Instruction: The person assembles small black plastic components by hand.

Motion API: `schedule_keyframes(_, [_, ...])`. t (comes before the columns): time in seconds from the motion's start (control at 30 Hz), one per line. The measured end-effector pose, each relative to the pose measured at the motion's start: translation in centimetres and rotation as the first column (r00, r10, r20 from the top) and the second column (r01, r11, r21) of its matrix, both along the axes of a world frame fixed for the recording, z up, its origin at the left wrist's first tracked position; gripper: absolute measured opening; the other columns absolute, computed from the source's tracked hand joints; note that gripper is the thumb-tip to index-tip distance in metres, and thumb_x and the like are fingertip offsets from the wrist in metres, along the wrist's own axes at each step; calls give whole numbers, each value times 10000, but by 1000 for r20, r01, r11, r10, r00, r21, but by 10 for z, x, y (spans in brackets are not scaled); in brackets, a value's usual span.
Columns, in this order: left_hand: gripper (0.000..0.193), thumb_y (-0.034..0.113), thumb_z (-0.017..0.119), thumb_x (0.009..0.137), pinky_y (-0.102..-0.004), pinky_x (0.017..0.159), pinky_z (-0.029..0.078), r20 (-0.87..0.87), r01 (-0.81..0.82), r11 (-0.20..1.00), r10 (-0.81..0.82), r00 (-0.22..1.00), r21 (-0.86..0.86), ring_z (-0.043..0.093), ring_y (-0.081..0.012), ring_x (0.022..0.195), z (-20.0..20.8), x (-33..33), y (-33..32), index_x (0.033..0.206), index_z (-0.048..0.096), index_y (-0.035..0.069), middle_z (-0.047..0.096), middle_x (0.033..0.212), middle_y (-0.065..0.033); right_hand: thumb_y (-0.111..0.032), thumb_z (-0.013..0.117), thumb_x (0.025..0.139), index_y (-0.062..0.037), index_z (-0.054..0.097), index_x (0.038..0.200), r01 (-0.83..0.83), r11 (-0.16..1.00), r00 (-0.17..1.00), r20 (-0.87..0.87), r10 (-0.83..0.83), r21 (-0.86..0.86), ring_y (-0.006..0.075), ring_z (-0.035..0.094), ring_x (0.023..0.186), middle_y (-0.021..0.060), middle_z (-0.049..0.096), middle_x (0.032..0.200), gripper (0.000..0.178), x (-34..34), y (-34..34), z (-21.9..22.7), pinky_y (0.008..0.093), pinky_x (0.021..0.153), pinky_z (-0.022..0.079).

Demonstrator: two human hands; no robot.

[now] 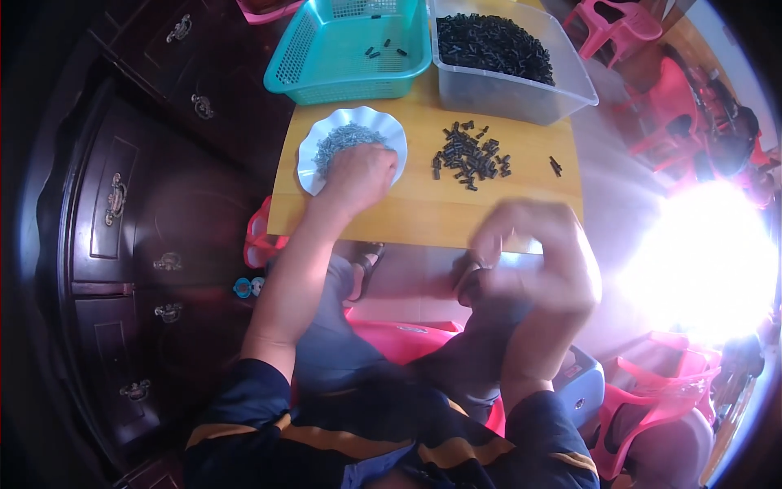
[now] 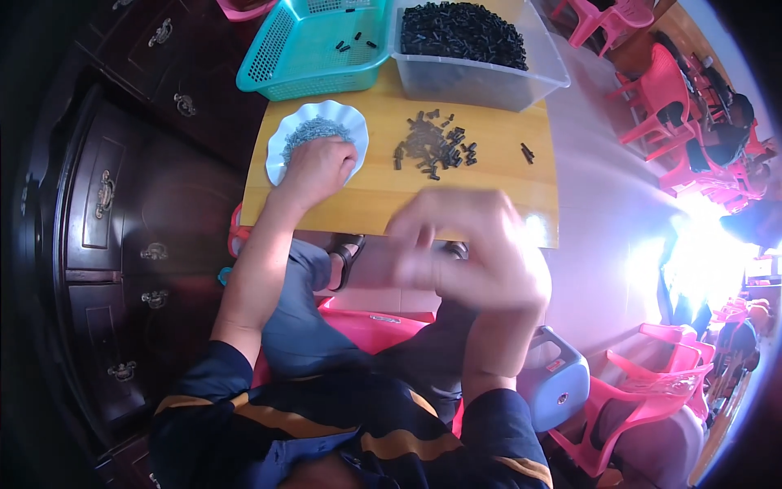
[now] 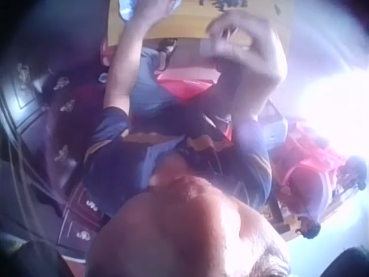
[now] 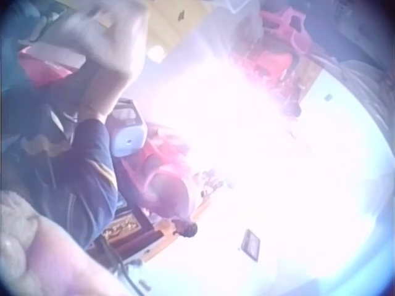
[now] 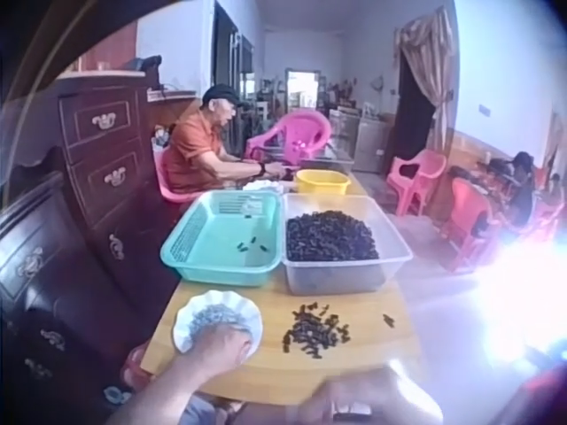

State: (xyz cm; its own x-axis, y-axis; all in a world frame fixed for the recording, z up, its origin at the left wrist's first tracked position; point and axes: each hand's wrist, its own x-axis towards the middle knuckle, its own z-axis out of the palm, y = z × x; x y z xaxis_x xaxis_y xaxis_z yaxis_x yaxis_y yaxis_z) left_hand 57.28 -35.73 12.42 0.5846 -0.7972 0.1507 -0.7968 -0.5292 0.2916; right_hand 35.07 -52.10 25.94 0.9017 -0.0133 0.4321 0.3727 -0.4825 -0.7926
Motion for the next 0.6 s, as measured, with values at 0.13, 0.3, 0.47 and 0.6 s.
schedule_keyframes(0.13, [143,103,604,866,-520,743,556,22,6,999,-5,1000,-43,709,-384,869,-2,-3,-5,779,702,45,715,891,-169,-208,760,827,-57,712,904,260,952,885,-354,-302,-163,253,700,727,64,713,783,177,31,-47,-72,347,688,541])
schedule_keyframes(0.3, [141,140,598,911,-507,790,534,10,-37,999,37,999,13,684,-377,885,-6,-3,-2,876,703,53,682,906,-144,-222,726,838,-104,738,928,388,791,730,-366,-577,-474,249,717,769,93,739,816,149,47,-62,-118,380,725,543])
schedule_keyframes(0.47, [148,139,595,916,-508,798,530,-20,-59,998,60,998,36,685,-373,898,-5,-5,-4,874,703,46,683,911,-146,-229,709,824,-119,747,920,404,774,715,-360,-600,-488,280,723,804,88,744,821,151,51,-60,-128,412,740,549])
schedule_keyframes(0.6, [153,152,601,929,-513,798,526,-13,-66,996,66,998,57,683,-381,904,-7,-4,-4,879,690,39,680,923,-155,-230,692,808,-131,749,900,395,768,728,-338,-597,-504,310,724,811,95,742,814,147,55,-58,-134,433,741,556])
